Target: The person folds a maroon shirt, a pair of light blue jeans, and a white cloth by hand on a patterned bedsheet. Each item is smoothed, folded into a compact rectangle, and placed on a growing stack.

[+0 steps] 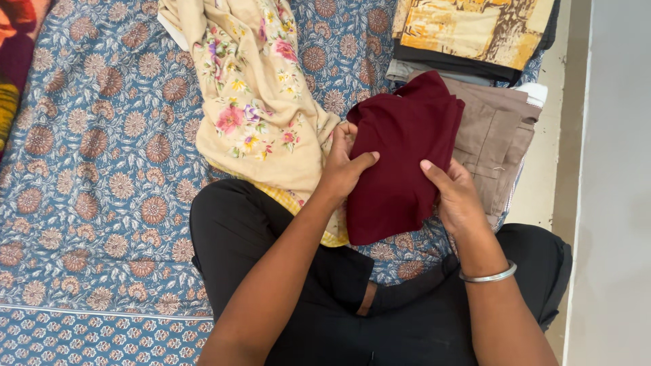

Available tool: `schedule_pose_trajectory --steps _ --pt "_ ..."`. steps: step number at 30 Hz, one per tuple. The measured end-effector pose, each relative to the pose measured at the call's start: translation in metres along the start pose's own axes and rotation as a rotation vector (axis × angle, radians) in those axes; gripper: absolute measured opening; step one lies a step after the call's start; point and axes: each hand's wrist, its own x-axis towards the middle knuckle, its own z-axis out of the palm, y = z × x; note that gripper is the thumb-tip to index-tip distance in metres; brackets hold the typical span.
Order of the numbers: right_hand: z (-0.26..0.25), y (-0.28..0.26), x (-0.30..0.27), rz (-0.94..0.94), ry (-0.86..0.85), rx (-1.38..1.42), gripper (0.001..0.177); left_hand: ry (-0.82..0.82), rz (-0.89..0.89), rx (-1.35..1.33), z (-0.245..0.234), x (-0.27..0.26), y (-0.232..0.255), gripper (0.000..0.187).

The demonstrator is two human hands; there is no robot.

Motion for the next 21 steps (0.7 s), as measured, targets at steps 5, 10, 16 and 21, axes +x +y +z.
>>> schedule_pose_trajectory --steps 5,10,16,21 --pt "0.001 -0.004 -0.005 -0.069 -0.025 -0.008 0.050 -0.029 0.004 -0.064 0.006 -0.006 0.010 0.047" --pt "-0.001 -0.005 -0.003 0.092 -0.005 -0.006 0.067 0.105 -0.429 -0.195 0.006 -0.006 0.016 0.056" --pt "-0.010 -0.007 -0.002 0.133 -0.205 -0.247 0.086 -0.181 -0.619 0.154 -0.006 -0.007 0.035 0.087" --pt "-0.017 0.000 0.000 0.084 -0.185 -0.226 0.080 -0.245 -0.466 0.098 -0.008 -0.013 0.043 0.091"
